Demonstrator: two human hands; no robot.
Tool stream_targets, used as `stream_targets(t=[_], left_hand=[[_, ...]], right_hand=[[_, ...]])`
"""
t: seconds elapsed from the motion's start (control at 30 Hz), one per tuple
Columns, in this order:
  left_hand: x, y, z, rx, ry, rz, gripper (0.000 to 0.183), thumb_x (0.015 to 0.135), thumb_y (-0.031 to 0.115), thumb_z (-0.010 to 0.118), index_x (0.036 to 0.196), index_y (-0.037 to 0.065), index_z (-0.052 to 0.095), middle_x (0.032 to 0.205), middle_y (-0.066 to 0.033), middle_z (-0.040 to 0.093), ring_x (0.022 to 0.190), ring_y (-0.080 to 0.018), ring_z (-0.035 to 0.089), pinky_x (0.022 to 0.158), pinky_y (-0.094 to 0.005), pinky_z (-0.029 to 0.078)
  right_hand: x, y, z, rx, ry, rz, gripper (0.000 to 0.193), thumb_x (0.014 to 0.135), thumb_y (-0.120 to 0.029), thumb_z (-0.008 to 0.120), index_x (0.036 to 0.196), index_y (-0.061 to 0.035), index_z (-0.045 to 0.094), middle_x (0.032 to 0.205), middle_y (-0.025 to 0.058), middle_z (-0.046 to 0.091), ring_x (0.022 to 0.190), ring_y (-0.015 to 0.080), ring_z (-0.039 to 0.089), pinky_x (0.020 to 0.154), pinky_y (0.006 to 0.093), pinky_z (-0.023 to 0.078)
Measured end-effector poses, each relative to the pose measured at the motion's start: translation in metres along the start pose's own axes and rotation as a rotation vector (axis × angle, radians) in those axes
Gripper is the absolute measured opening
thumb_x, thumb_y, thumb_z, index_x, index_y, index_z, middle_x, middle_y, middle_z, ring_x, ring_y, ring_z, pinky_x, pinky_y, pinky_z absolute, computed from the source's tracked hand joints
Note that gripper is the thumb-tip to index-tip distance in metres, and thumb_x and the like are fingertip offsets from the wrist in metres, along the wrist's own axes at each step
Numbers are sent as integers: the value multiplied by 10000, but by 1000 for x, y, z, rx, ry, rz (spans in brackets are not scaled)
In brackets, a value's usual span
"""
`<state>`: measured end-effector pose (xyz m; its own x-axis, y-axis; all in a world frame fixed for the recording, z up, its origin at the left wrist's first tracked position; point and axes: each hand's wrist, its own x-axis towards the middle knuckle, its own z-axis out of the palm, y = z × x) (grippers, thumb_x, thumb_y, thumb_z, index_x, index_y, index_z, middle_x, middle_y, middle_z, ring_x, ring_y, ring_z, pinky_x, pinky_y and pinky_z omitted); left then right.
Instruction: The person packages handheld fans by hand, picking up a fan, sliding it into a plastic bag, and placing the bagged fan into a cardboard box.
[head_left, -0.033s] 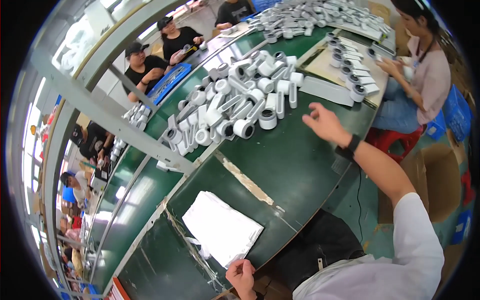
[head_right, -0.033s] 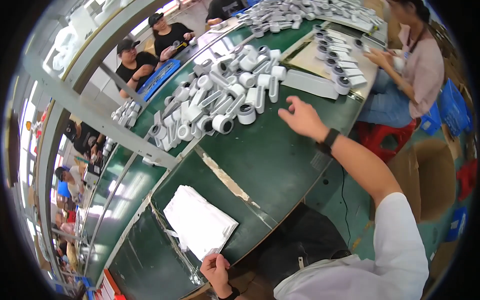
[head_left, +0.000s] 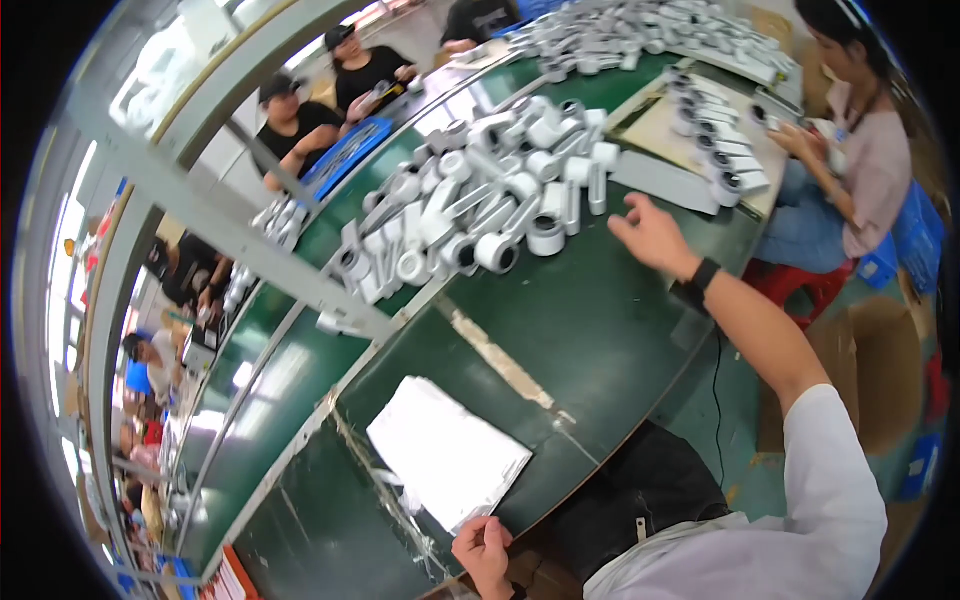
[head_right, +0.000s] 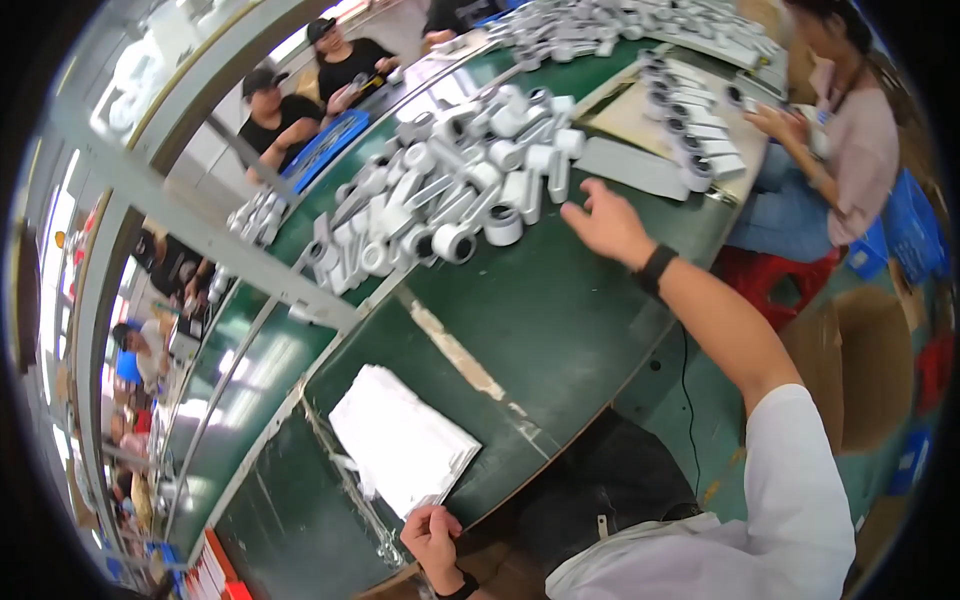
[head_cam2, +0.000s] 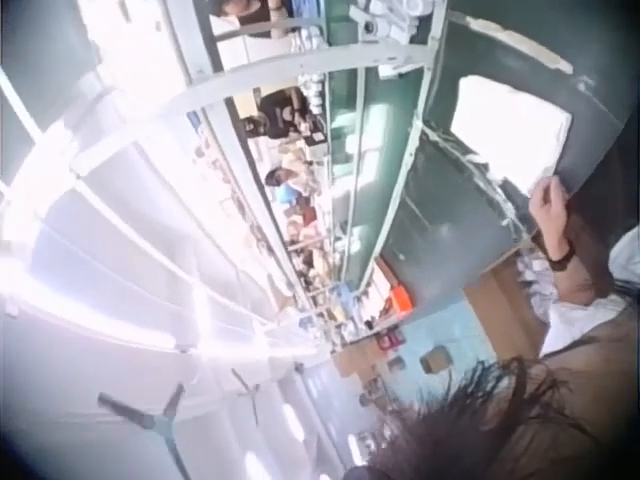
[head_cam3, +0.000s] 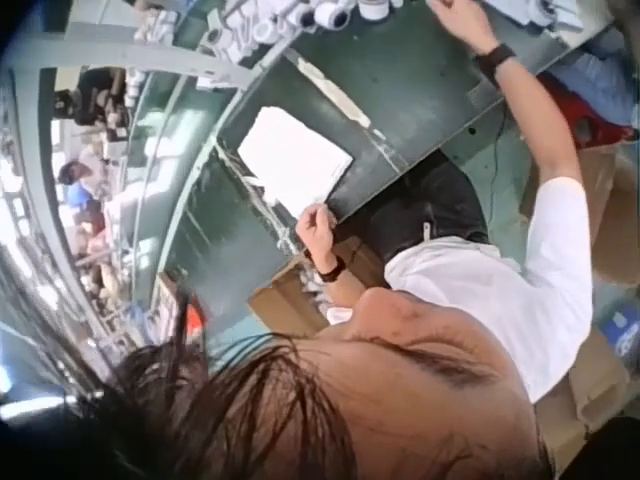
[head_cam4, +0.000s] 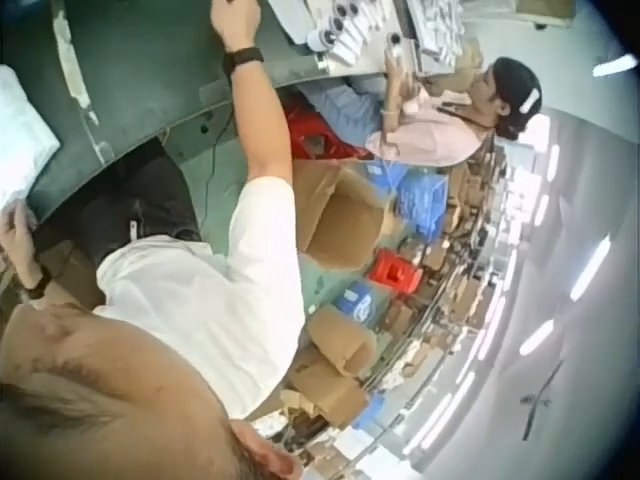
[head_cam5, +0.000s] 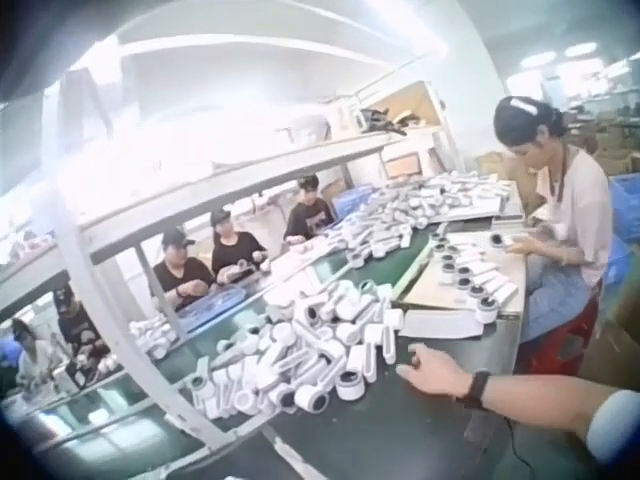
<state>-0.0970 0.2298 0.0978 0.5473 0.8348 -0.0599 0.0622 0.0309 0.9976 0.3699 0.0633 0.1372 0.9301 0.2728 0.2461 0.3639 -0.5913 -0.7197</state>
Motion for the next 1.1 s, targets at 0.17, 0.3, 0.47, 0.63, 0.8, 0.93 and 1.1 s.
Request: stream_targets(t=[0.17, 0.3, 0.47, 0.63, 0.8, 0.93, 1.1], left_hand=[[5, -8, -3, 233, -113, 142, 93, 834, -24, 644, 742, -25, 629, 600, -27, 595, 532, -66, 553, 487, -207, 422], [5, -6, -5, 226, -135, 170, 91, 833, -10, 655, 750, -34, 626, 611, -30, 588, 529, -63, 526, 484, -200, 398], [2, 6, -8, 65, -165, 131, 78, 822, -65, 596, 752, -38, 618, 619, -56, 599, 522, -99, 549, 488, -221, 430], [23, 60, -5, 504, 4, 396, 60, 809, -25, 649, 868, -20, 642, 748, -65, 637, 634, -126, 597, 570, -234, 459], [52, 58, 4, 796, -29, 616, 147, 765, 46, 730, 893, 14, 664, 832, -106, 658, 729, -214, 614, 650, -308, 484], [55, 58, 14, 975, -110, 705, 222, 729, 140, 772, 911, 56, 677, 894, -93, 641, 827, -295, 566, 723, -388, 454], [61, 50, 14, 1001, -182, 688, 125, 772, 131, 730, 875, 74, 685, 831, -77, 645, 777, -299, 562, 666, -388, 432]], right_hand=[[84, 35, 42, -152, 42, 83, 742, 889, -564, 520, 1243, 85, 455, 1186, 328, 568, 1125, 448, 551, 958, 471, 430], [112, 51, 49, -229, -114, 130, 619, 897, -529, 504, 993, 74, 606, 1029, 302, 624, 925, 443, 611, 830, 495, 473], [91, 33, 35, 187, 41, 377, 451, 888, -387, 534, 932, 55, 612, 819, 159, 642, 655, 235, 656, 489, 345, 515], [48, 27, -6, 726, 14, 375, 397, 897, -320, 556, 1044, 48, 586, 884, 121, 641, 719, 202, 662, 595, 303, 545], [-53, -29, -38, 1227, -174, 161, 418, 865, -185, 584, 1210, 20, 469, 1007, 118, 602, 761, 194, 650, 644, 298, 553], [-120, -43, -38, 1381, -546, 118, 557, 734, -142, 731, 1188, -71, 417, 935, 96, 570, 753, 226, 653, 610, 358, 567], [-179, -57, -18, 1443, -663, 188, 574, 665, -44, 745, 1152, -71, 442, 975, 134, 616, 735, 258, 666, 637, 390, 568]])
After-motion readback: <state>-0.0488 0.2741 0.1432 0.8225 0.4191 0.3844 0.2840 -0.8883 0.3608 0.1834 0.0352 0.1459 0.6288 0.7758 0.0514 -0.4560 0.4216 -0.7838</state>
